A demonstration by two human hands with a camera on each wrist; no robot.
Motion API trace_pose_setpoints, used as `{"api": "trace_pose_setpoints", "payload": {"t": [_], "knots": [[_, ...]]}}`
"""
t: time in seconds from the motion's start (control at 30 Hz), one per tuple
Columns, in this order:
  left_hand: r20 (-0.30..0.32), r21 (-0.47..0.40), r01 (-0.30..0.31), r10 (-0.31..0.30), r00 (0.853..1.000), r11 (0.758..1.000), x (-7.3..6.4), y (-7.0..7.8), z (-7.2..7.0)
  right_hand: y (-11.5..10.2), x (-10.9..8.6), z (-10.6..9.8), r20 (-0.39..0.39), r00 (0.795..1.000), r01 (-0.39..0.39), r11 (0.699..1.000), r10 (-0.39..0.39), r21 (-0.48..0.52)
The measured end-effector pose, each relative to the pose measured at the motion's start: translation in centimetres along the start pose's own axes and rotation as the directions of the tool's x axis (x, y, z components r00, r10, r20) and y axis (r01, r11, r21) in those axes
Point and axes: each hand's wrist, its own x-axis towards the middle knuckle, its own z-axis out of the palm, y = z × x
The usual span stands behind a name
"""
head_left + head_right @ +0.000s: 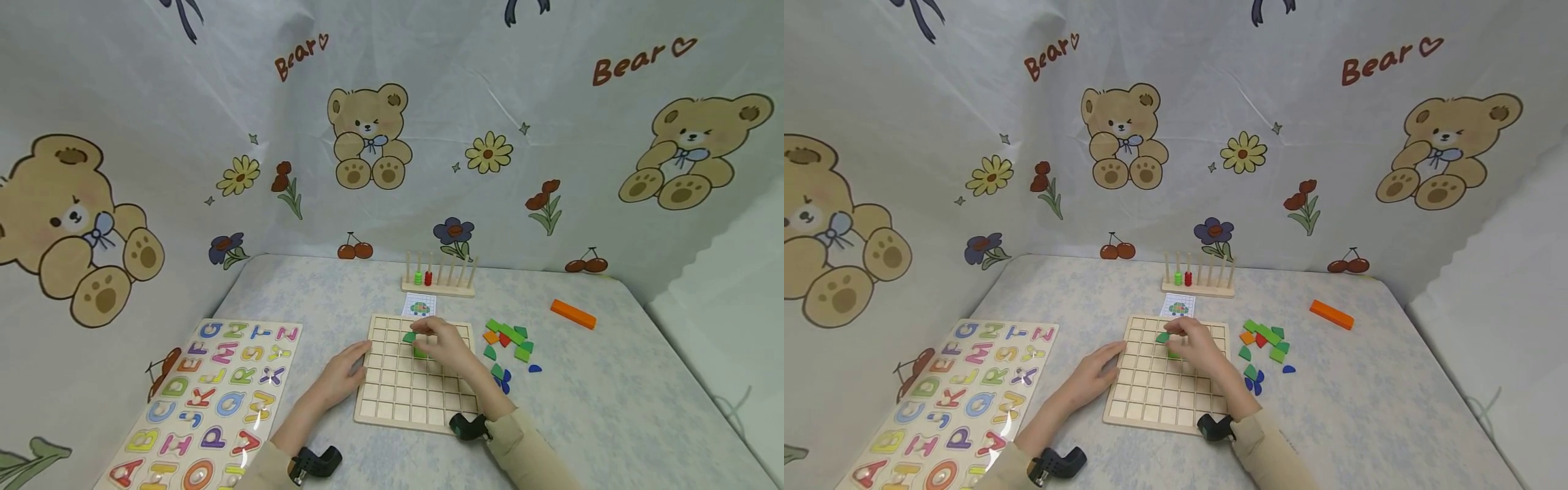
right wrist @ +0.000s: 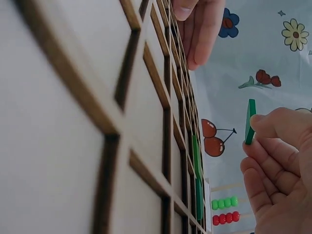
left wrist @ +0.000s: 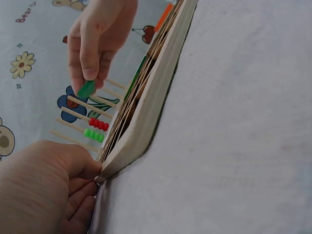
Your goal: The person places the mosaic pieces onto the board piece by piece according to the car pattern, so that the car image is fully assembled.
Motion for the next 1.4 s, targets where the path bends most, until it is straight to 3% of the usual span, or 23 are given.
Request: {"api": "trace_pose_setpoints", "payload": {"t": [0.27, 0.73, 1.1, 1.4], "knots": [[0.000, 0.008, 0.004, -0.004, 1.000, 1.000, 0.0, 0.1, 0.0, 0.0, 0.1, 0.4, 0.004, 1.000, -0.003, 1.000, 0.003, 0.010], [0.000, 0.000, -0.011, 0.011, 1.000, 1.000, 0.0, 0.2, -0.1, 1.2, -0.2, 1.5, 0.032, 0.999, -0.041, 0.997, 0.043, -0.059], [-0.002, 0.011, -0.012, 0.013, 1.000, 1.000, 0.0, 0.0, 0.0, 1.9, -0.2, 1.7, 0.059, 0.996, 0.078, 0.989, -0.071, -0.129], [0.004, 0.009, -0.009, 0.009, 1.000, 1.000, 0.0, 0.1, -0.1, 1.6, -0.2, 1.7, 0.064, 0.995, 0.088, 0.987, -0.080, -0.133]]}}
